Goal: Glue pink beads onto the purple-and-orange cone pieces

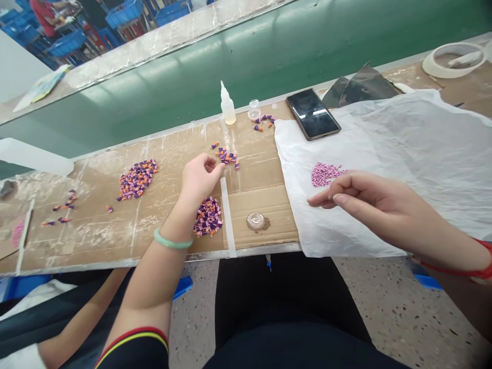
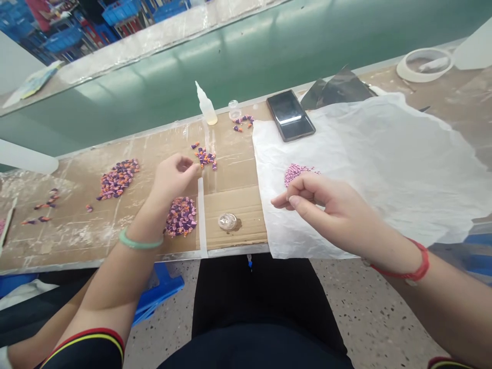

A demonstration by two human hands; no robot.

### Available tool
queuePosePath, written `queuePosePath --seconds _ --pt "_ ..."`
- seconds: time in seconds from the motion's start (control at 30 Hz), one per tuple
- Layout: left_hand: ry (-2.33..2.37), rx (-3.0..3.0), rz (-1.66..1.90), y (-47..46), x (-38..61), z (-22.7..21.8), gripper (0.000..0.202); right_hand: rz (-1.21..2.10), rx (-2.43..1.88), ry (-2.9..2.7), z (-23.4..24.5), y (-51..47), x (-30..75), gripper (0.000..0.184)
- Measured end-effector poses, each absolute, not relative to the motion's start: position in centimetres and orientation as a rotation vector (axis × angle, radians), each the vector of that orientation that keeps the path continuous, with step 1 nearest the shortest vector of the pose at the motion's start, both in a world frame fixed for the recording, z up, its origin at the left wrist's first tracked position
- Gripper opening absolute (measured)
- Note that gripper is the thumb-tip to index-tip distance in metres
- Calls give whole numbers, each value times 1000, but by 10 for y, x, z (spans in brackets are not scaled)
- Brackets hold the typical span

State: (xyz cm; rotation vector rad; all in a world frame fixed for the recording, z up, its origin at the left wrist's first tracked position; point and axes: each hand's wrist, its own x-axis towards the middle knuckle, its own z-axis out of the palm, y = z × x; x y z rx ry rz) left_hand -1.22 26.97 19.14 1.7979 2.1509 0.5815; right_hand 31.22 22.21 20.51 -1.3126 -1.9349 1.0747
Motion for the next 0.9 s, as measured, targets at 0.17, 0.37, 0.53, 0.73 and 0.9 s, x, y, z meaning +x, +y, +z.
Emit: queuePosePath --seconds 0.17,0.37,0.53,0.73,0.9 --pt "2245 1875 262 305 4 188 26 1062 -1361 -1907 205 220 320 33" --pt "2170 1919 274 302 1 190 7 1036 -1374 -1864 208 217 329 34" --pt "2113 1878 497 287 -7 204 8 1003 -1323 -1743 216 215 339 20" --pt "1785 1539 893 243 -17 221 11 670 -1410 -1932 197 236 362 14" --pt "1603 1274 995 196 7 221 20 425 -1335 -2246 164 258 366 8"
